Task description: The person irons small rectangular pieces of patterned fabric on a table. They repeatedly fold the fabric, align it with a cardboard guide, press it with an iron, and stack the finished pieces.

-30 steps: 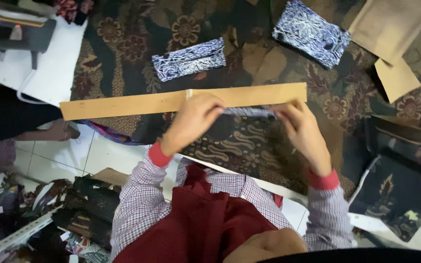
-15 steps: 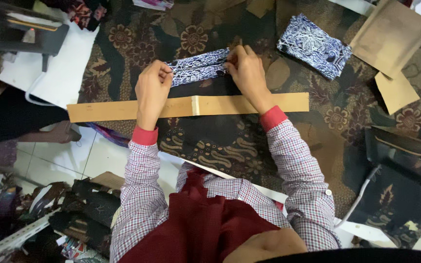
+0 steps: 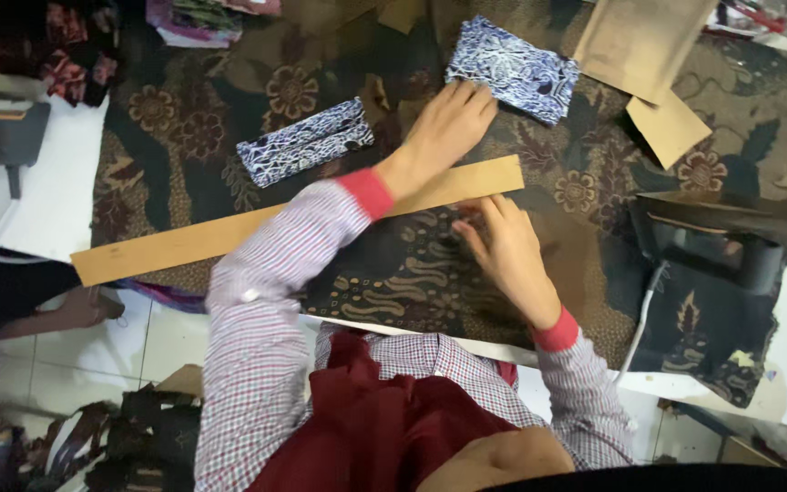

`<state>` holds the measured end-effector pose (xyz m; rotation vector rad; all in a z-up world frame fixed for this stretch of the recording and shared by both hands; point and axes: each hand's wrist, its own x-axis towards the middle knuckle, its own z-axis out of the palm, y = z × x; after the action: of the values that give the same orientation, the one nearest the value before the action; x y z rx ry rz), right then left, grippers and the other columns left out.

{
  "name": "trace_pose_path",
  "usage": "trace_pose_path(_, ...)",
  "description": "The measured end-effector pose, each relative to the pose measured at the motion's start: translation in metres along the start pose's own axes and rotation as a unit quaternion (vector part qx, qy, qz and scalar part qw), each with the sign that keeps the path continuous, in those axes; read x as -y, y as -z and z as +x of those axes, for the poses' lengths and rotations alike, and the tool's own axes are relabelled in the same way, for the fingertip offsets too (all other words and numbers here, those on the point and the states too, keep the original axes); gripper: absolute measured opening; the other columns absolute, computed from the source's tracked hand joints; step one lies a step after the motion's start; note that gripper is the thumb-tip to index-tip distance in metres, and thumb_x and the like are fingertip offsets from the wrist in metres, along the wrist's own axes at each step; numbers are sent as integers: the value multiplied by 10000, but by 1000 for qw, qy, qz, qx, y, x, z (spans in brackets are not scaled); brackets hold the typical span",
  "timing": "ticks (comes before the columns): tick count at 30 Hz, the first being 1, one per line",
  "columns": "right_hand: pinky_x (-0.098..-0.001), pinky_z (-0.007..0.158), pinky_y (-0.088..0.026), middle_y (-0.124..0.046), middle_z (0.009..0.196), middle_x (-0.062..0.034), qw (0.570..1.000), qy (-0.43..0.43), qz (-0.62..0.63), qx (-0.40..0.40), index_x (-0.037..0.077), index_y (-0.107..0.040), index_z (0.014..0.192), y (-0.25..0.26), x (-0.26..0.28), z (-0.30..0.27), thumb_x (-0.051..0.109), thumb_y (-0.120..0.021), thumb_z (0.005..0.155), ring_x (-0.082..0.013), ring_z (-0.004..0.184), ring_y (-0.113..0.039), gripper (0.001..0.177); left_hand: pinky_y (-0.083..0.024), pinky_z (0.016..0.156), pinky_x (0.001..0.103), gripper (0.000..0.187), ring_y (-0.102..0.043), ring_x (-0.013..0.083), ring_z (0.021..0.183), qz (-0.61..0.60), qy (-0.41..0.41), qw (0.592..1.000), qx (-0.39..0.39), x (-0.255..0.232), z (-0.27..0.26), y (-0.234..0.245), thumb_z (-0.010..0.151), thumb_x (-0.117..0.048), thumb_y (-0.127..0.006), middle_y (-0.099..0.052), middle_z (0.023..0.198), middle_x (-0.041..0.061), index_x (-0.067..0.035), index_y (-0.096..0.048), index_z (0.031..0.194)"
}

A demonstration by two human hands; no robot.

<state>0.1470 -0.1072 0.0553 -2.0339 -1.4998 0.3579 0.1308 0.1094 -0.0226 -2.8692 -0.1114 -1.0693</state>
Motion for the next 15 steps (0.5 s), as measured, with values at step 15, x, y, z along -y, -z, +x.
trace_pose_path(15, -268, 853, -540, -705, 1073, -77, 949, -232, 187, -100, 24, -681, 1182, 32, -43, -108, 105, -727, 942, -132, 967, -696, 258, -568, 684, 403, 53, -710, 296, 814, -61, 7, 996, 68, 35, 28, -112, 852, -49, -605, -685, 851, 126, -56, -658, 848)
